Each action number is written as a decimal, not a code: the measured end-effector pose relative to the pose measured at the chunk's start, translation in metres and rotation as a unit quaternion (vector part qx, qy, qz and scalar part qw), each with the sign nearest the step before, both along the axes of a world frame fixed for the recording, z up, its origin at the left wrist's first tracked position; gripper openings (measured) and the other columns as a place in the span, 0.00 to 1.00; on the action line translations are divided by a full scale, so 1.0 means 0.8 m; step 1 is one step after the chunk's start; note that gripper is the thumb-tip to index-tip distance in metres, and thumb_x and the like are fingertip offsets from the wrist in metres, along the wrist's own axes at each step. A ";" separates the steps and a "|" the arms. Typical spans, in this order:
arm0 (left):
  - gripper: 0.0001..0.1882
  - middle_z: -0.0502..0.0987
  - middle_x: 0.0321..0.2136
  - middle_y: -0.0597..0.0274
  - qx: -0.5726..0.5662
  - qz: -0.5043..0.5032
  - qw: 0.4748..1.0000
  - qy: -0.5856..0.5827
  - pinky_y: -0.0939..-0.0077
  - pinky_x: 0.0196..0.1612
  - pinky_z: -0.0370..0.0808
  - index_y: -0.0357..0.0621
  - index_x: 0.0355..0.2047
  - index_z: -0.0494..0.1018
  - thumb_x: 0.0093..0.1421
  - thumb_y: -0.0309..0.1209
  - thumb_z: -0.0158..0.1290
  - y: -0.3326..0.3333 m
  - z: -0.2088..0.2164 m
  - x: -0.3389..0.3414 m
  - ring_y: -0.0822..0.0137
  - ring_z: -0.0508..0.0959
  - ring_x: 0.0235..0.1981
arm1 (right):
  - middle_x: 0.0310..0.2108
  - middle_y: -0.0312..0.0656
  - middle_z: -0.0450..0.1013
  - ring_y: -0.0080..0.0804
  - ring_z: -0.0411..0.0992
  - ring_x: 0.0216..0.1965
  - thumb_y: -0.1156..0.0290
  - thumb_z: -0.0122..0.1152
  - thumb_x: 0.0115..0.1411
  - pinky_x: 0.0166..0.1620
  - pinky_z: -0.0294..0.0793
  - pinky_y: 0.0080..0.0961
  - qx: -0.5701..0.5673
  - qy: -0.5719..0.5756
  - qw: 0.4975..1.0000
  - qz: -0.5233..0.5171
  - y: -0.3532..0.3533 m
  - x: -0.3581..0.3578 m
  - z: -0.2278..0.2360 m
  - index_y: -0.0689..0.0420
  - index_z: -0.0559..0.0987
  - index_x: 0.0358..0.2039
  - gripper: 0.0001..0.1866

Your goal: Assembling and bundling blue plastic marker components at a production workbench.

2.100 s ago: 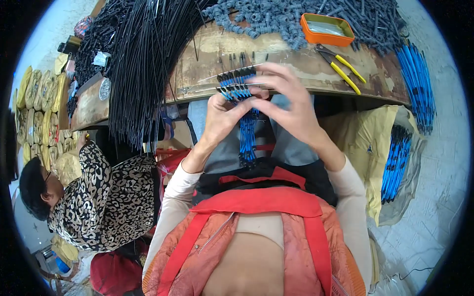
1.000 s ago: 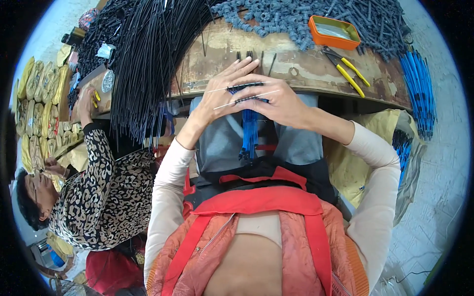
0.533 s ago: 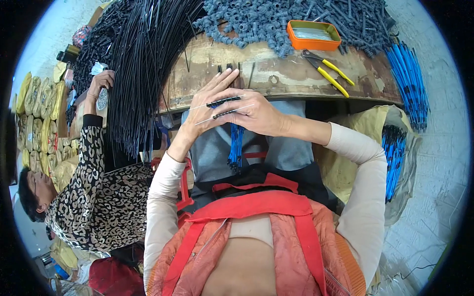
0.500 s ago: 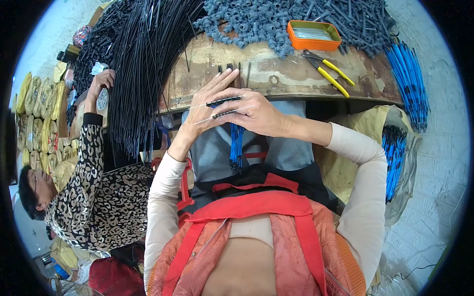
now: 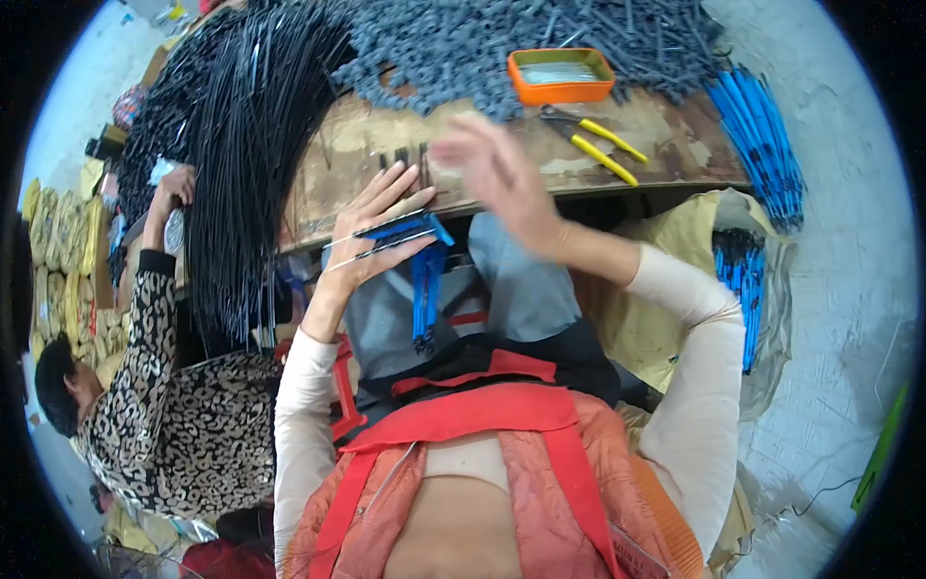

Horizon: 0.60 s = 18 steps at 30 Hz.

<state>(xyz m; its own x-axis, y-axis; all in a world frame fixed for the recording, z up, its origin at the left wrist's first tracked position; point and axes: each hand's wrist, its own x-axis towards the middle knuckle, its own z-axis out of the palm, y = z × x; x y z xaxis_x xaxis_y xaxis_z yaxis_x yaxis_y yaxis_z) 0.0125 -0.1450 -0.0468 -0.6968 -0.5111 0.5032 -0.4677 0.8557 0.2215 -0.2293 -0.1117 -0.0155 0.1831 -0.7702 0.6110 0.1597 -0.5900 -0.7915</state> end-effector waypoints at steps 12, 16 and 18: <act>0.29 0.68 0.60 0.55 0.001 0.005 1.000 -0.017 0.59 0.65 0.62 0.54 0.55 0.75 0.52 0.45 0.62 0.006 0.010 -0.016 0.52 0.65 0.63 | 0.29 0.51 0.78 0.42 0.78 0.31 0.74 0.61 0.51 0.38 0.76 0.30 -0.026 0.625 0.759 -0.182 -0.187 -0.230 0.068 0.62 0.83 0.30 0.07; 0.29 0.69 0.59 0.54 0.008 0.016 1.000 -0.015 0.58 0.65 0.63 0.54 0.54 0.75 0.52 0.46 0.61 0.008 0.008 -0.012 0.52 0.65 0.63 | 0.26 0.49 0.78 0.42 0.78 0.28 0.74 0.62 0.51 0.35 0.76 0.32 0.017 0.563 0.803 -0.196 -0.182 -0.235 0.073 0.63 0.82 0.31 0.08; 0.28 0.68 0.60 0.54 0.008 0.005 1.000 -0.006 0.57 0.65 0.62 0.51 0.54 0.75 0.51 0.43 0.60 0.004 0.003 -0.005 0.51 0.65 0.63 | 0.28 0.49 0.77 0.39 0.76 0.29 0.74 0.62 0.52 0.35 0.75 0.30 -0.056 0.547 0.808 -0.211 -0.172 -0.229 0.080 0.63 0.81 0.32 0.08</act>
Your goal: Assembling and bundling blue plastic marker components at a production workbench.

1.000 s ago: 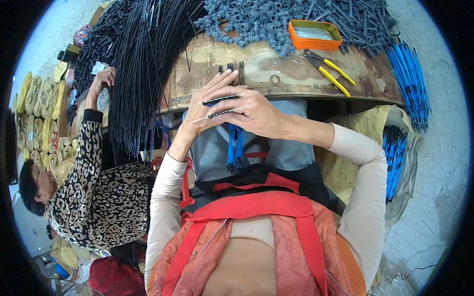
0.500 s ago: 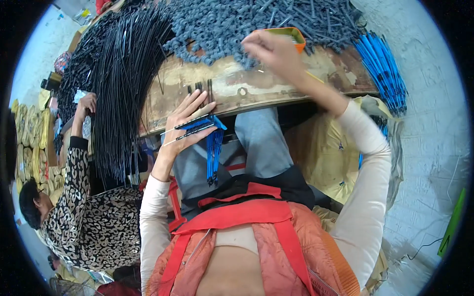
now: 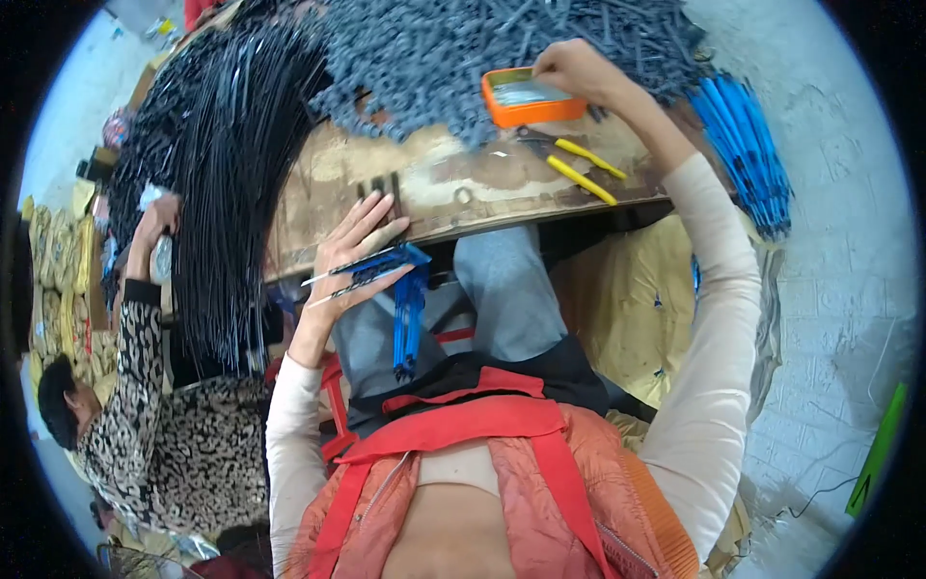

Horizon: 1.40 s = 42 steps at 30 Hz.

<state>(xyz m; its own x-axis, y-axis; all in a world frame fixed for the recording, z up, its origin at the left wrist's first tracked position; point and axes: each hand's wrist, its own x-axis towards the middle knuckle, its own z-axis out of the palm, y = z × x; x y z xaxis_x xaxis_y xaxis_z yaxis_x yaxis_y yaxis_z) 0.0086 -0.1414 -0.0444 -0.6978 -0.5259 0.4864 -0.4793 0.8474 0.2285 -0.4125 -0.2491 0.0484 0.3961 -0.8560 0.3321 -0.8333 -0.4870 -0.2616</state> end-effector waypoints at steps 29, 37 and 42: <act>0.34 0.64 0.63 0.56 0.065 -0.033 0.997 0.007 0.56 0.68 0.57 0.50 0.58 0.70 0.48 0.40 0.60 -0.031 -0.018 0.017 0.52 0.61 0.66 | 0.38 0.50 0.70 0.51 0.75 0.34 0.77 0.54 0.55 0.36 0.77 0.42 -0.033 0.086 0.991 0.102 0.061 0.240 -0.105 0.56 0.74 0.54 0.23; 0.33 0.64 0.63 0.57 0.054 -0.024 0.998 -0.002 0.57 0.68 0.57 0.52 0.57 0.71 0.48 0.41 0.61 -0.033 -0.021 0.016 0.53 0.61 0.66 | 0.37 0.48 0.69 0.50 0.74 0.40 0.78 0.53 0.54 0.40 0.76 0.39 -0.071 0.065 0.984 0.152 0.043 0.238 -0.117 0.59 0.73 0.50 0.20; 0.34 0.63 0.64 0.58 0.062 -0.019 0.998 0.008 0.57 0.68 0.58 0.55 0.58 0.71 0.48 0.40 0.62 -0.030 -0.015 0.015 0.53 0.61 0.66 | 0.38 0.49 0.68 0.49 0.73 0.42 0.81 0.54 0.52 0.41 0.76 0.40 -0.034 0.070 0.983 0.165 0.030 0.244 -0.113 0.61 0.71 0.42 0.15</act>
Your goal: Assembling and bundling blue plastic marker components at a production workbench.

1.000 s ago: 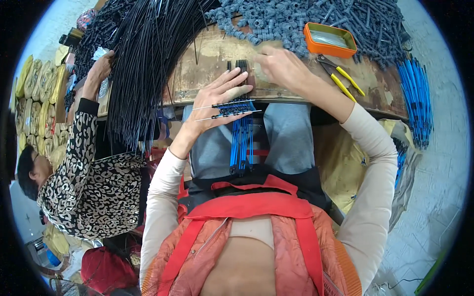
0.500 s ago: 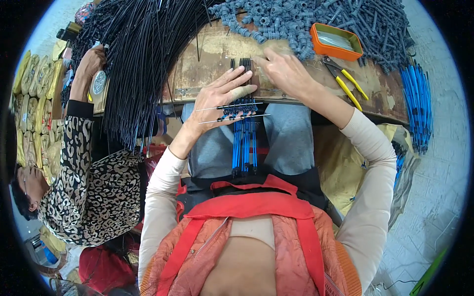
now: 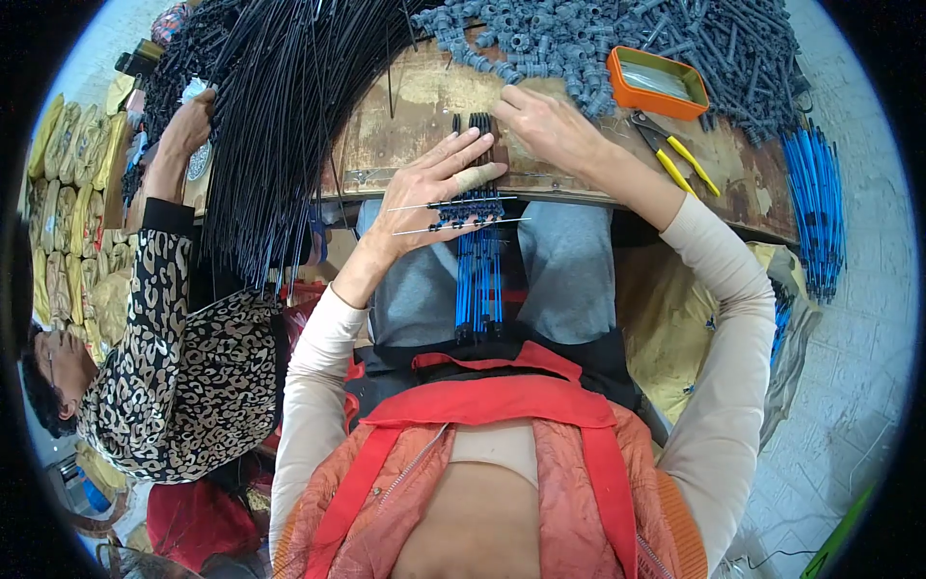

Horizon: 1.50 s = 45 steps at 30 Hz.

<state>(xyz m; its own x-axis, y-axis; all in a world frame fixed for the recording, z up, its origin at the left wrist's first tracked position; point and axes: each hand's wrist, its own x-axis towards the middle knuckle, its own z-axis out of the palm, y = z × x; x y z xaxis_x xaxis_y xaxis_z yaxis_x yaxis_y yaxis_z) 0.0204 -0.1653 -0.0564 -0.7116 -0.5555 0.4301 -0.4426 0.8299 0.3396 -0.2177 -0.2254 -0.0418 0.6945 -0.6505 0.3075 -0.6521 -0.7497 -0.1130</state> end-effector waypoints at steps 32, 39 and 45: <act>0.32 0.68 0.61 0.58 -0.010 -0.012 0.999 0.033 0.61 0.65 0.63 0.56 0.56 0.73 0.50 0.46 0.64 -0.014 0.000 -0.005 0.56 0.63 0.64 | 0.50 0.50 0.70 0.47 0.70 0.53 0.69 0.63 0.51 0.51 0.74 0.35 0.013 0.023 0.999 0.036 0.018 -0.001 0.064 0.58 0.71 0.52 0.26; 0.30 0.70 0.59 0.57 -0.016 -0.044 0.998 0.045 0.64 0.66 0.62 0.47 0.51 0.75 0.48 0.43 0.64 -0.018 -0.005 0.002 0.58 0.64 0.64 | 0.54 0.38 0.73 0.26 0.68 0.56 0.71 0.73 0.52 0.58 0.67 0.27 0.398 -0.388 0.829 0.067 0.117 0.059 -0.018 0.60 0.75 0.55 0.29; 0.33 0.76 0.50 0.49 0.286 0.006 0.949 0.136 0.65 0.54 0.73 0.42 0.51 0.74 0.46 0.41 0.69 0.009 0.036 -0.011 0.53 0.75 0.53 | 0.31 0.36 0.81 0.24 0.79 0.34 0.64 0.70 0.54 0.40 0.77 0.23 0.151 -0.413 0.898 0.015 0.108 0.056 0.033 0.55 0.83 0.44 0.17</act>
